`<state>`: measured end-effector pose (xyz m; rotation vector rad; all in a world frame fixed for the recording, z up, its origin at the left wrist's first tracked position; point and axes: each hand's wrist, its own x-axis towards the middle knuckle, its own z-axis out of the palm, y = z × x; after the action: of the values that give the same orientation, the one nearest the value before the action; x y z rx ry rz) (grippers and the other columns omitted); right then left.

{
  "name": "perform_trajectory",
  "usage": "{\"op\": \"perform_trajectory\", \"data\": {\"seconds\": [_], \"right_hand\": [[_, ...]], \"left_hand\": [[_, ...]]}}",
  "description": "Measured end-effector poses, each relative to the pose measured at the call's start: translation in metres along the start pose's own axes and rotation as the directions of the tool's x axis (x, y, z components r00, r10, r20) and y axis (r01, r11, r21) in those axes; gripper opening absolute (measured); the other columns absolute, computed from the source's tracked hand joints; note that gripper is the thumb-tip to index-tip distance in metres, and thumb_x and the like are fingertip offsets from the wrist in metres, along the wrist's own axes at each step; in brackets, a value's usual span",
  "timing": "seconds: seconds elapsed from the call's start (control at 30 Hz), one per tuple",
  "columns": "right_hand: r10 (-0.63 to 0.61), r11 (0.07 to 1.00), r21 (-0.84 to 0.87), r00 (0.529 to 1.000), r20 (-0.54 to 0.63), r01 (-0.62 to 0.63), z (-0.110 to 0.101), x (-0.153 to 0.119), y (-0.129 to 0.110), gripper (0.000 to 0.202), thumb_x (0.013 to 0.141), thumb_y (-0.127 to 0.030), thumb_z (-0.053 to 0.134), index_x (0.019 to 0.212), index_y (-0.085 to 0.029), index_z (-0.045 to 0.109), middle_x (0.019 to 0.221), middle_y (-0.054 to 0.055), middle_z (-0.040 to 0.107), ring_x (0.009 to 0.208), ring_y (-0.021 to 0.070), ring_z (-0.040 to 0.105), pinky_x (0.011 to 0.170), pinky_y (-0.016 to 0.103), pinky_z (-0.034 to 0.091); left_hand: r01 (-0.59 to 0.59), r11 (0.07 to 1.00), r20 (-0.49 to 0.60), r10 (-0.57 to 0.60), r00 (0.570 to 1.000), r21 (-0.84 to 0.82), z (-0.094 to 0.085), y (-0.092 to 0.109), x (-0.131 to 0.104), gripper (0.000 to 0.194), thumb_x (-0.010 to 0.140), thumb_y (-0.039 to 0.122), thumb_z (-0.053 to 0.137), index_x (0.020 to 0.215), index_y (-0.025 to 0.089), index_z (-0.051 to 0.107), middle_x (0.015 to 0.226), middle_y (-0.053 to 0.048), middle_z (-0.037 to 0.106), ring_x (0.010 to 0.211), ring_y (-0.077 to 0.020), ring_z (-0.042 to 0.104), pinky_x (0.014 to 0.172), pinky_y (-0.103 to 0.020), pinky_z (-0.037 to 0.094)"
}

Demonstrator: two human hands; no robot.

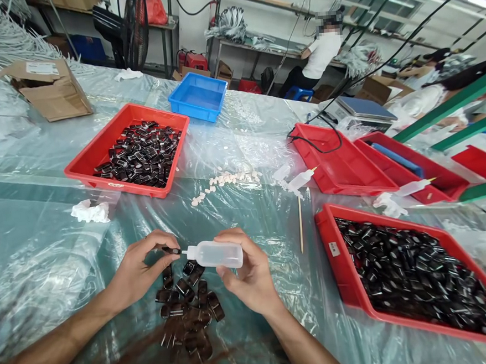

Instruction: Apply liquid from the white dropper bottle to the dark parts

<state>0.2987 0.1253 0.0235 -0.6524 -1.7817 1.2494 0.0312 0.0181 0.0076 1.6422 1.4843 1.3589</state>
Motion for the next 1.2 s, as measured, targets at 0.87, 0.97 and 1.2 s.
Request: {"op": "perform_trajectory", "data": {"seconds": [0.87,0.97,1.2], "right_hand": [[-0.202,0.917,-0.325,0.971,0.124,0.233,0.009,-0.010,-0.016,0.072,0.098,-0.013,0.079,0.161,-0.048,0.073,0.125,0.006,0.084,0.105,0.0298,0.084,0.081,0.040,0.071],[-0.177,0.935,-0.288,0.976,0.130,0.207,0.008,-0.012,-0.013,0.071,0.098,-0.013,0.082,0.160,-0.048,0.075,0.129,0.006,0.084,0.106,0.0294,0.083,0.081,0.040,0.070],[0.239,0.948,0.217,0.971,0.007,-0.235,-0.009,0.004,0.013,0.033,0.096,-0.049,0.102,0.123,-0.036,0.088,0.124,0.007,0.087,0.104,0.0266,0.081,0.087,0.038,0.068]], "left_hand": [[-0.178,0.981,0.035,0.176,0.984,0.074,0.003,0.004,-0.002,0.035,0.105,-0.003,0.066,0.112,0.031,0.067,0.110,0.000,0.079,0.100,-0.0196,0.080,0.088,-0.029,0.065],[-0.166,0.984,0.038,0.164,0.986,0.065,0.002,0.003,-0.001,0.032,0.106,-0.002,0.067,0.112,0.030,0.069,0.111,0.000,0.080,0.099,-0.0194,0.080,0.086,-0.028,0.065],[-0.064,0.998,-0.003,0.064,0.998,-0.014,0.001,0.002,-0.002,0.019,0.111,0.014,0.080,0.111,0.031,0.071,0.112,0.000,0.090,0.095,-0.0186,0.086,0.086,-0.028,0.069]]}}
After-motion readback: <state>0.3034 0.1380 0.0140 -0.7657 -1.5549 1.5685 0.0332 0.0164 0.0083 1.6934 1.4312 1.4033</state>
